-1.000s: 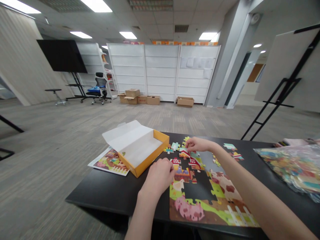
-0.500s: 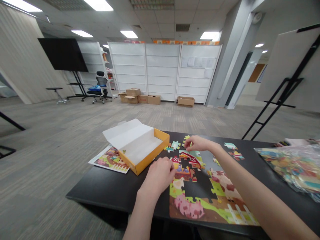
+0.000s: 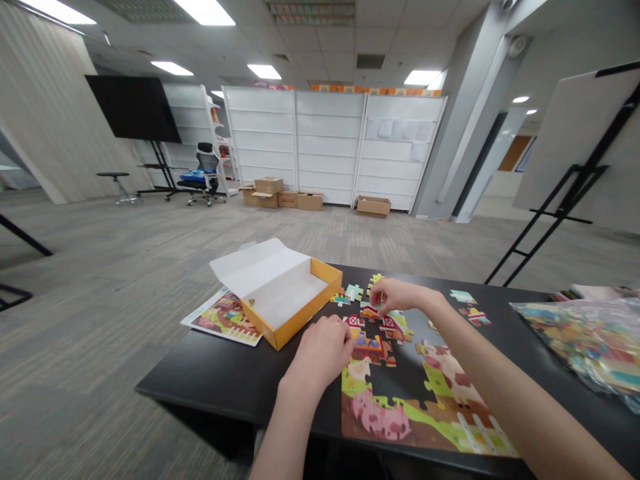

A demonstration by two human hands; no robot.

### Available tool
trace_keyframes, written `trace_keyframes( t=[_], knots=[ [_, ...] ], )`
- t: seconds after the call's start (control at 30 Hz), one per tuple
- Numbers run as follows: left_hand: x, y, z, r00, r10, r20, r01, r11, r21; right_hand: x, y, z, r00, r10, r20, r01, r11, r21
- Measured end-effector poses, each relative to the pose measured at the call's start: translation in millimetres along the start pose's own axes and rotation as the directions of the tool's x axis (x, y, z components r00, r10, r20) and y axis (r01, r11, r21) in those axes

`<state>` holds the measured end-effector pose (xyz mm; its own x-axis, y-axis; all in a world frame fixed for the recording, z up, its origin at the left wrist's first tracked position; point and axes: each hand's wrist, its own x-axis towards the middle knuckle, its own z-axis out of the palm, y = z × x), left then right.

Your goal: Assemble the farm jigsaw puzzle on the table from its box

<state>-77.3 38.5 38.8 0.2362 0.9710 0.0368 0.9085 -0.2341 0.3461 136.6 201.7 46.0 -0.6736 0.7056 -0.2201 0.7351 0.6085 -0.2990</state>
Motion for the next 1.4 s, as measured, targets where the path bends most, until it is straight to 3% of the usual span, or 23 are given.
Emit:
trace_keyframes(
  t=[0.37,0.7,0.87,0.97,1.1,1.2,1.4],
  knots=[
    [-1,4,1.1,1.0,-0.009,0.003,0.009,0.999,0.031,4,11,1,1.0,-0.024,0.0,0.024,0.999,0.031],
    [4,-1,0.4,1.0,-0.027,-0.012,0.026,0.998,-0.049,1,-4,3,1.0,0.025,-0.019,-0.025,1.0,-0.017],
    [4,-6,-3.9,1.0,-0.022,0.0,0.022,0.996,-0.083,-32,-2,-19,0.975,0.047,-0.216,-0.03,0.996,0.084],
    [4,-9,-2.4,1.0,-0.02,-0.009,0.019,0.997,-0.075,-64,15,-26,0.924,0.148,-0.352,-0.107,0.985,0.132],
    [8,-14,3.3,0.997,-0.007,-0.083,0.002,0.998,-0.061,-100,38,-14,0.837,0.246,-0.489,-0.18,0.967,0.178],
    [19,-18,9.4,0.989,0.017,-0.146,-0.021,0.999,-0.027,-113,36,2,0.823,0.28,-0.494,-0.185,0.955,0.234],
    [46,-27,23.6,0.992,0.008,-0.125,-0.006,1.0,0.017,-113,0,12,0.854,0.239,-0.462,-0.097,0.946,0.309]
  ],
)
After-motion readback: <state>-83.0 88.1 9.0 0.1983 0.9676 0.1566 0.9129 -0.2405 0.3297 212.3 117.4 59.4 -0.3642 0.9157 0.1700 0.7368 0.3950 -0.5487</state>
